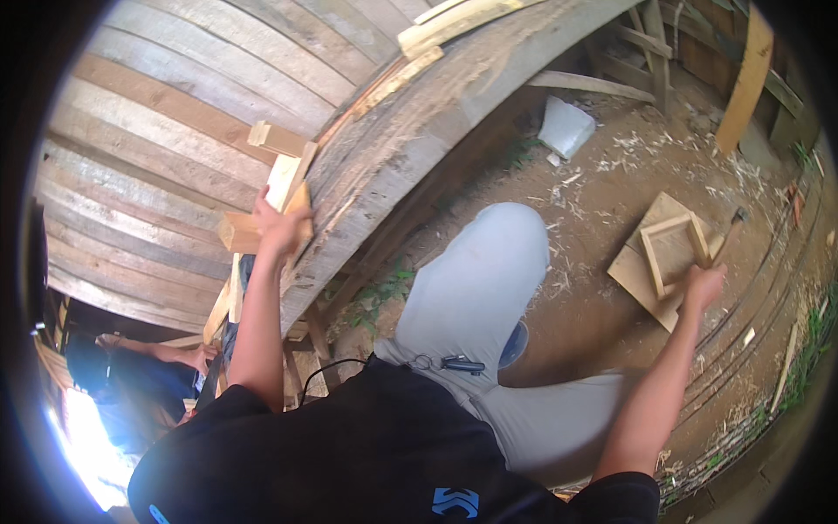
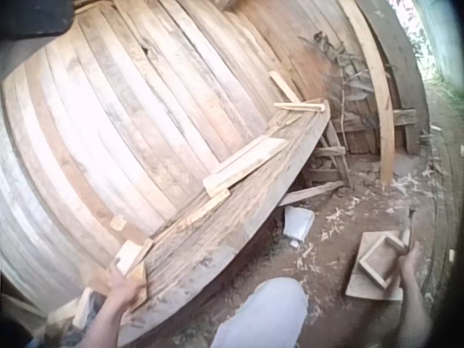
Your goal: The person assembles a small wooden box by fitting pre-cut wooden pieces together. They use a hammer to tap the joints and a knife to trim excess wood from the edges.
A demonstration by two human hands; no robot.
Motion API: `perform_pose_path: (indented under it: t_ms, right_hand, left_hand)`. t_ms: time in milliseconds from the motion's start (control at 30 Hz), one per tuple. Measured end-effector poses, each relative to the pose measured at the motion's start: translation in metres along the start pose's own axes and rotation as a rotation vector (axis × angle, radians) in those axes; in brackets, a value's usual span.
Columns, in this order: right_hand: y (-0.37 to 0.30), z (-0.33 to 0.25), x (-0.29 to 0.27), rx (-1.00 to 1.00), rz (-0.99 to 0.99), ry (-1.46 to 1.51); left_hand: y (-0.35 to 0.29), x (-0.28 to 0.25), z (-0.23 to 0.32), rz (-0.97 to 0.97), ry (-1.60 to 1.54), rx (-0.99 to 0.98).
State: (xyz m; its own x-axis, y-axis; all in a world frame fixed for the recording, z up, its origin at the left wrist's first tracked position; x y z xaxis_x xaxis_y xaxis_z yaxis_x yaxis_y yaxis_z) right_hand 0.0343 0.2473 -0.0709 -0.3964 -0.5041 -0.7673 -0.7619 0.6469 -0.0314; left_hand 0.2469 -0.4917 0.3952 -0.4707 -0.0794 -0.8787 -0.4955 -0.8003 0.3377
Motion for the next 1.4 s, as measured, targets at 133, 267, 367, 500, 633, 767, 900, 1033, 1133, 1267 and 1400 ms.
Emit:
perform_pose_path:
  t_ms: [133,267,367,500,633,767,900,1033,1133,1267,1400]
  right_hand:
    - [-0.010,-0.013,-0.012,-0.047,0.095,0.109]
    - [-0.007,-0.020,-0.019,-0.042,0.211,0.308]
    - [-0.010,-0.033,-0.031,0.015,0.128,0.541]
    - [-0.038,-0.064,-0.024,0.147,-0.292,1.138]
    - [-0.062,-0.081,-0.041,0.105,-0.373,1.307]
    - [-0.058,-0.054,-0.069,0.069,-0.319,1.213]
    - [-0.063,-0.040,-0.068,0.178,-0.271,1.188]
    - [-0.056,-0.001,-0.068,0.394,-0.064,1.030]
    - [-0.047,0.024,-0.057,0.478,0.041,1.119]
    - [-0.042,0.048,-0.055,0.531,-0.007,1.306]
    - [-0.051,0.041,-0.046,0.595,-0.132,1.186]
  left_hand:
    - [0.005,-0.025,0.049,0.177,-0.221,0.336]
    - [-0.105,0.025,0.201,0.087,-0.524,0.754]
    - [-0.200,0.099,0.304,-0.105,-0.604,1.073]
    - [-0.316,0.203,0.372,-0.492,-0.761,1.208]
    - [-0.385,0.304,0.403,-0.840,-0.850,1.251]
    - [-0.444,0.336,0.404,-1.074,-0.790,1.427]
    - [-0.474,0.339,0.410,-1.234,-0.817,1.467]
    - [-0.442,0.397,0.436,-1.425,-0.851,0.989]
    - [-0.381,0.477,0.426,-1.257,-0.637,0.861]
    - [-0.394,0.520,0.382,-1.221,-0.160,0.980]
    - [-0.420,0.529,0.364,-1.435,0.024,0.970]
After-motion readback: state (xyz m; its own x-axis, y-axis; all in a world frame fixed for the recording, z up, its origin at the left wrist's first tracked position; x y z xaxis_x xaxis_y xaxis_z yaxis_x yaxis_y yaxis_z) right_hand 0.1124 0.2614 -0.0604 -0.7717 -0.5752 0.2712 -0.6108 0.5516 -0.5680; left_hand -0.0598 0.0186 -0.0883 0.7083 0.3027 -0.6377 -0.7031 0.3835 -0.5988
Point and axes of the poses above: each hand's wrist, its own y-axis towards the middle knuckle, its own x-axis out of the palm, z = x × y, the point moved 10 cm from there along y, towards the middle knuckle, and after that the axes turned 2 degrees about -x, right-handed, at the moved point
